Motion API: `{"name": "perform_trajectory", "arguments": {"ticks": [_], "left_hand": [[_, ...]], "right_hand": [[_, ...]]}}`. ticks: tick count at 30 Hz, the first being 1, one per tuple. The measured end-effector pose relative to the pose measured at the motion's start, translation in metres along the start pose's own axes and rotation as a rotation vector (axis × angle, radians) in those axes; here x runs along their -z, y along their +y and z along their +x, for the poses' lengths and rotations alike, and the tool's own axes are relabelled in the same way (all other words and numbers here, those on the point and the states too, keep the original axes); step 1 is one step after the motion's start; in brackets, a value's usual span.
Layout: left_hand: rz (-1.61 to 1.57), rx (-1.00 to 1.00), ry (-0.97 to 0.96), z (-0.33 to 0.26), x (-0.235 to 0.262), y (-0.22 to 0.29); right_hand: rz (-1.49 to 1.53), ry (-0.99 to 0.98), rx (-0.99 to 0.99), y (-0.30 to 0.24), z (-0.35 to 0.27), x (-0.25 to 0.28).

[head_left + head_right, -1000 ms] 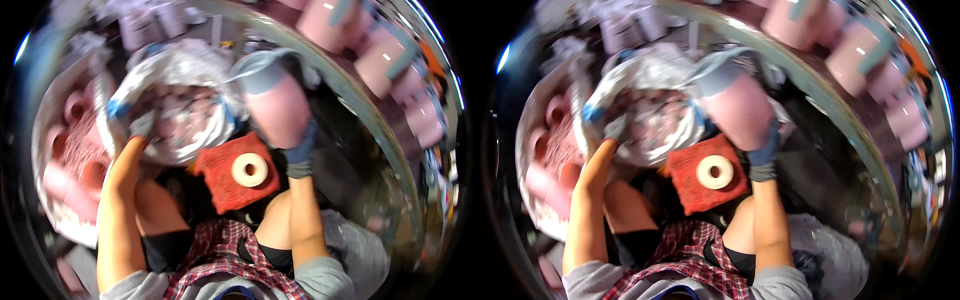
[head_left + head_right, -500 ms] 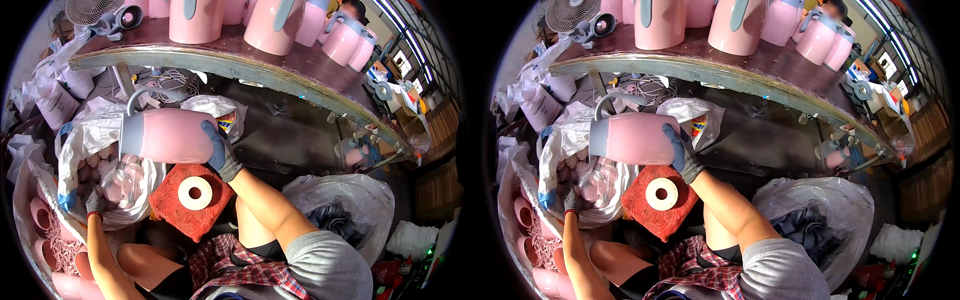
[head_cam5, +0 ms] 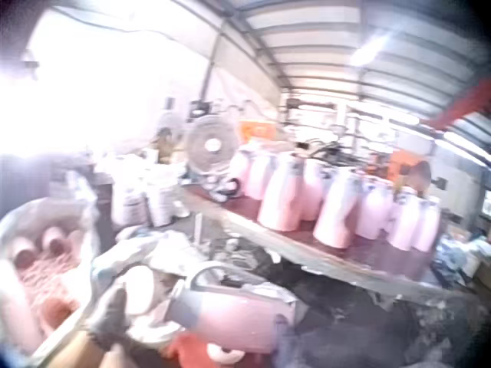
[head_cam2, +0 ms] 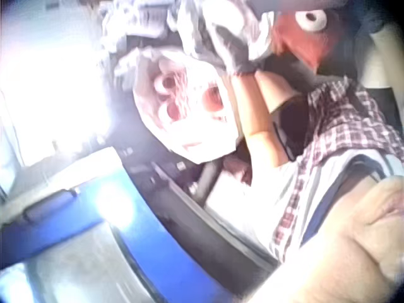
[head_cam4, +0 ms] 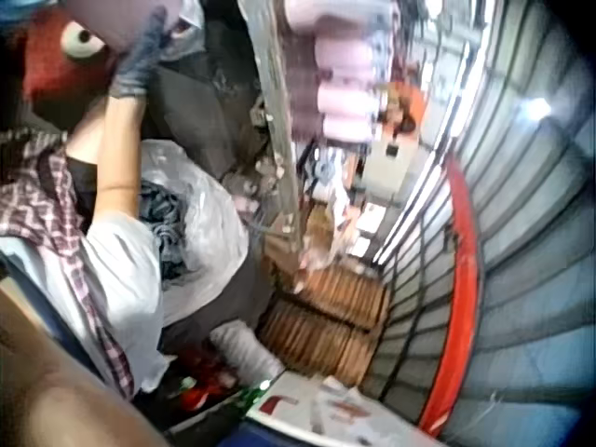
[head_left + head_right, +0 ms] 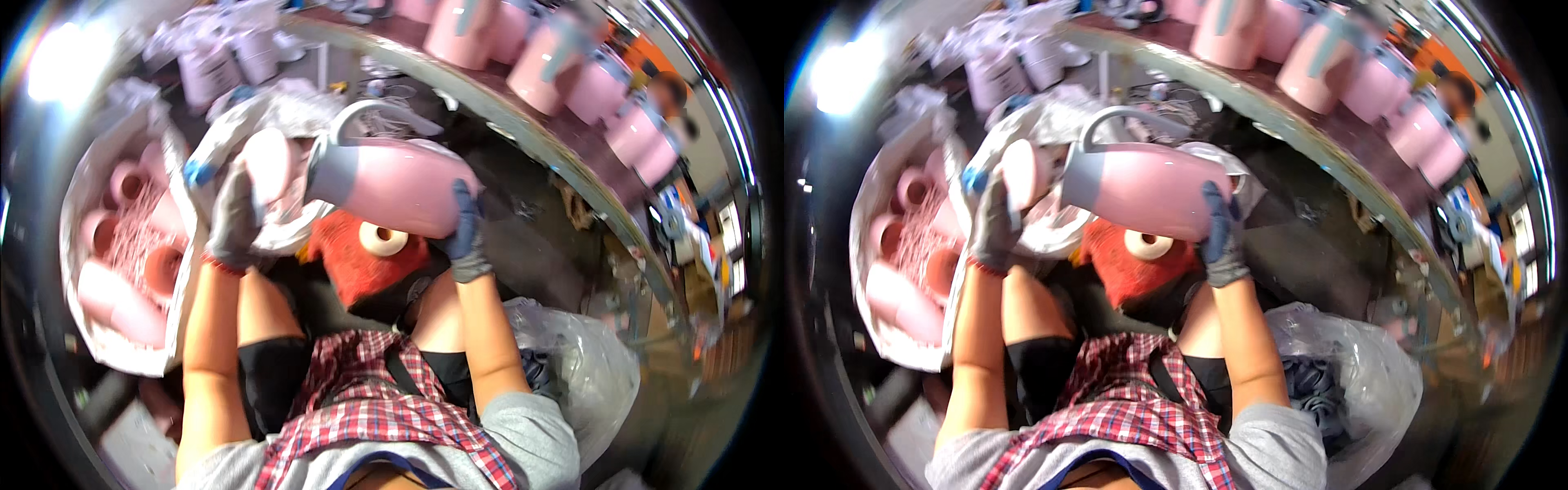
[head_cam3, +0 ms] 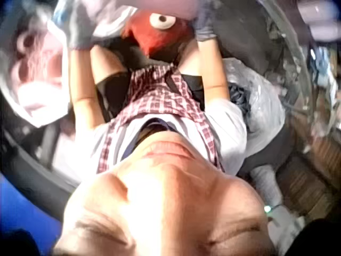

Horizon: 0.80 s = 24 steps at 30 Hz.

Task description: The person assembles pink thermal flasks by fitting a plastic top and handle assembly onto the flask body, then placing the completed units on a table.

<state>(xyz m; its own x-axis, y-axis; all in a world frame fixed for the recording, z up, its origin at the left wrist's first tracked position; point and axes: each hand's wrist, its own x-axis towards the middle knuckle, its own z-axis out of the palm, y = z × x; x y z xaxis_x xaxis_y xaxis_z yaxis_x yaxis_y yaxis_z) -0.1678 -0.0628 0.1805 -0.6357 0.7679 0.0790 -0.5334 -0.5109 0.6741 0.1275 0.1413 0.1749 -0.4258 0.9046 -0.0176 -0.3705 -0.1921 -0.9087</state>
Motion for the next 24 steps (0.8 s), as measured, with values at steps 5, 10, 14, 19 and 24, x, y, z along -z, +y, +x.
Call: {"name": "perform_trajectory", "arguments": {"ticks": [5,10,14,19,24], "left_hand": [[0.133,-0.098,-0.193,-0.036,-0.060,0.000],[0.773,-0.536,-0.326,-0.070,-0.065,-0.003],[0.388,-0.048,-0.251,-0.080,-0.056,-0.005],[0.223,0.096,-0.303,-0.087,-0.041,-0.012],[0.248,-0.058,-0.269,-0.089,-0.027,-0.038]], "right_hand": [[-0.046,0.028,0.211,-0.025,-0.057,-0.018],[-0.095,0.013,0.343,-0.036,-0.092,-0.016],[-0.170,0.038,0.425,-0.036,-0.108,-0.014],[-0.380,0.070,0.594,-0.043,-0.137,-0.017],[-0.880,-0.618,1.035,-0.084,-0.156,-0.015]]}}
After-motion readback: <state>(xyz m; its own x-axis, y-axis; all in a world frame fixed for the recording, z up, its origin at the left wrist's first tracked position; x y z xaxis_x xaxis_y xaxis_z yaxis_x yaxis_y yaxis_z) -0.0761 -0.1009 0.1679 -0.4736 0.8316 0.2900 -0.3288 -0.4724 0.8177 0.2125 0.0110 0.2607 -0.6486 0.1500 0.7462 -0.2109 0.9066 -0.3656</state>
